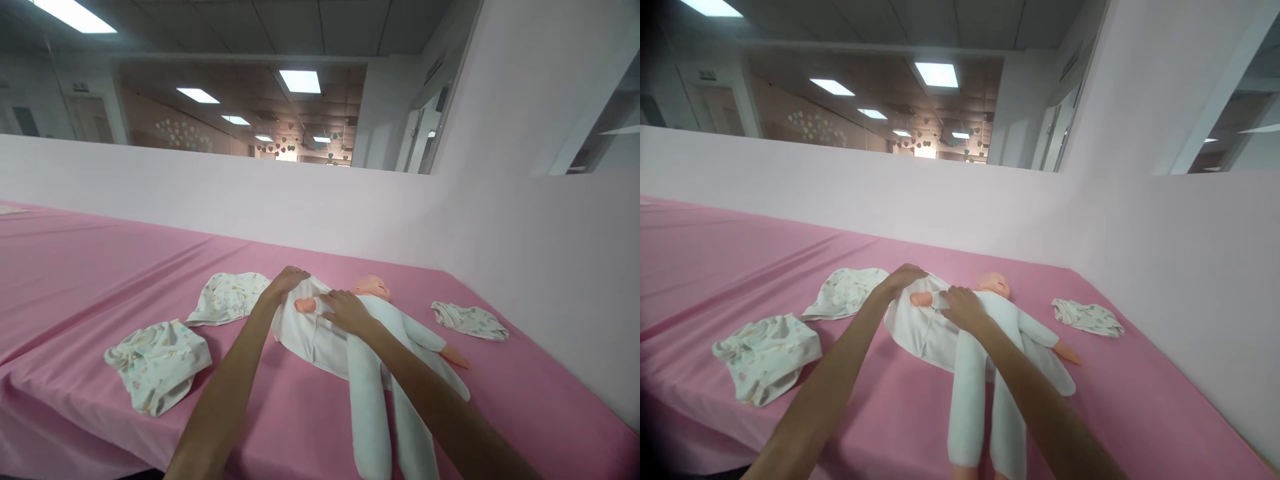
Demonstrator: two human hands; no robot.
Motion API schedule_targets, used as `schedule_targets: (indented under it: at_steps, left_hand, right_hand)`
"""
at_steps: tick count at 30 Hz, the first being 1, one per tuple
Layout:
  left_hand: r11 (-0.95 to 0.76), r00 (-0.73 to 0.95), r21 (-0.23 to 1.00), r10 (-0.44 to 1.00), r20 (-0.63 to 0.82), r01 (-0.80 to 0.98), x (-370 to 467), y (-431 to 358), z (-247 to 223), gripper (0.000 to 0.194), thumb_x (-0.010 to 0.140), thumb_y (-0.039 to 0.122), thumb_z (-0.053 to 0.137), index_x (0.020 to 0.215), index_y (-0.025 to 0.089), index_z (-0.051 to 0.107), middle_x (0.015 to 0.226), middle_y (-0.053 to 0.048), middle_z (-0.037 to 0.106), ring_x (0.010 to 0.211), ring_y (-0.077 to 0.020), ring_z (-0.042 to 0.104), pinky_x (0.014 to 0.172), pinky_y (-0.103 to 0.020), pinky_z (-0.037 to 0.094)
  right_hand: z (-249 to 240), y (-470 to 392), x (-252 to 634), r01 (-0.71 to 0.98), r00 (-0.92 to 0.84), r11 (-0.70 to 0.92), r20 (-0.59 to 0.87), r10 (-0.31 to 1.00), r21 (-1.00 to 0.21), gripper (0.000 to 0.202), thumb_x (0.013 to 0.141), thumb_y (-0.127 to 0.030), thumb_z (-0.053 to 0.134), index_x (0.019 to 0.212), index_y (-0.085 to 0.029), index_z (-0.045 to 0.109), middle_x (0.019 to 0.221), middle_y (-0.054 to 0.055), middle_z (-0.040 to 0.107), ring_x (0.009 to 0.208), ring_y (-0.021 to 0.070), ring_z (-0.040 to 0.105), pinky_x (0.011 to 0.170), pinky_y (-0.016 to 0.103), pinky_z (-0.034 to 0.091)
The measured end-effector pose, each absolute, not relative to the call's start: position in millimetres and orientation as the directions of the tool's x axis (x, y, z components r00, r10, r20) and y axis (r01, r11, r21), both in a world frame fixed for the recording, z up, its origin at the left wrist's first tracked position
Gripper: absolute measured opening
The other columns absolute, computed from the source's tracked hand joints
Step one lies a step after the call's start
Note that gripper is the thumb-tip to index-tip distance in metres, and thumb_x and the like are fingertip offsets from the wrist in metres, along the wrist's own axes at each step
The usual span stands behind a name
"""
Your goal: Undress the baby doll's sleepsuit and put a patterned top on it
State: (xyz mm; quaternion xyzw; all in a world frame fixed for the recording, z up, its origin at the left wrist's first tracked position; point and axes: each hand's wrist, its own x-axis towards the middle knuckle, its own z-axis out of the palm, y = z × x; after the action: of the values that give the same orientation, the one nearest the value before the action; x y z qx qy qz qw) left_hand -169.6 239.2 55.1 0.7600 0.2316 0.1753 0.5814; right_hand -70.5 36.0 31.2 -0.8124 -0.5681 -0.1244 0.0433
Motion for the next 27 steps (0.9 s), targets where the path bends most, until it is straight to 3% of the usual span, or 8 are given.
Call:
schedule_targets:
  at_steps: [10, 17, 22, 27]
  left_hand:
    - [-0.098, 0.804, 0.979, 0.559, 0.203, -0.178, -176.3, 203.2, 88.1, 0.032, 0.079, 0.046, 0.067, 0.071, 0.018, 0.054, 0.06, 0.004, 0.049, 0.056, -0.012, 0.048, 0.055, -0.025, 0.037]
    - [-0.131, 0.842, 0.962, 0.467, 0.272, -0.238, -161.4, 144.8, 87.8, 0.032, 0.082, 0.041, 0.068, 0.066, 0.019, 0.051, 0.057, 0.007, 0.04, 0.055, -0.0088, 0.038, 0.054, -0.023, 0.033]
    - [-0.116, 0.924, 0.979, 0.33, 0.194, -0.165, -171.9, 135.3, 69.7, 0.02, 0.082, 0.036, 0.07, 0.082, 0.017, 0.063, 0.067, 0.003, 0.056, 0.065, -0.0127, 0.053, 0.063, -0.025, 0.043]
    - [-0.145, 0.968, 0.985, 0.218, 0.127, -0.096, -197.2, 137.7, 59.5, 0.03, 0.079, 0.036, 0.072, 0.102, 0.017, 0.069, 0.076, 0.0, 0.061, 0.072, -0.0154, 0.057, 0.065, -0.025, 0.043]
  right_hand:
    - [20.7, 67.3, -54.5, 0.915, 0.385, -0.402, 0.27, 0.882, 0.009, 0.036, 0.1, -0.037, 0.06, 0.131, -0.018, 0.059, 0.13, 0.009, 0.062, 0.112, 0.0233, 0.063, 0.096, 0.047, 0.054]
    - [9.0, 89.4, -74.2, 0.899, 0.418, -0.436, 0.208, 0.884, 0.045, 0.033, 0.098, -0.037, 0.063, 0.125, -0.017, 0.063, 0.131, 0.01, 0.061, 0.116, 0.0245, 0.061, 0.101, 0.048, 0.051]
    - [20.7, 74.5, -60.2, 0.907, 0.418, -0.422, 0.141, 0.898, 0.0, 0.035, 0.098, -0.039, 0.063, 0.126, -0.018, 0.062, 0.129, 0.009, 0.062, 0.111, 0.0235, 0.063, 0.095, 0.045, 0.055]
    - [37.1, 44.1, -31.4, 0.849, 0.525, -0.528, 0.144, 0.839, -0.022, 0.034, 0.099, -0.039, 0.062, 0.125, -0.017, 0.062, 0.124, 0.009, 0.064, 0.107, 0.0222, 0.065, 0.092, 0.044, 0.056]
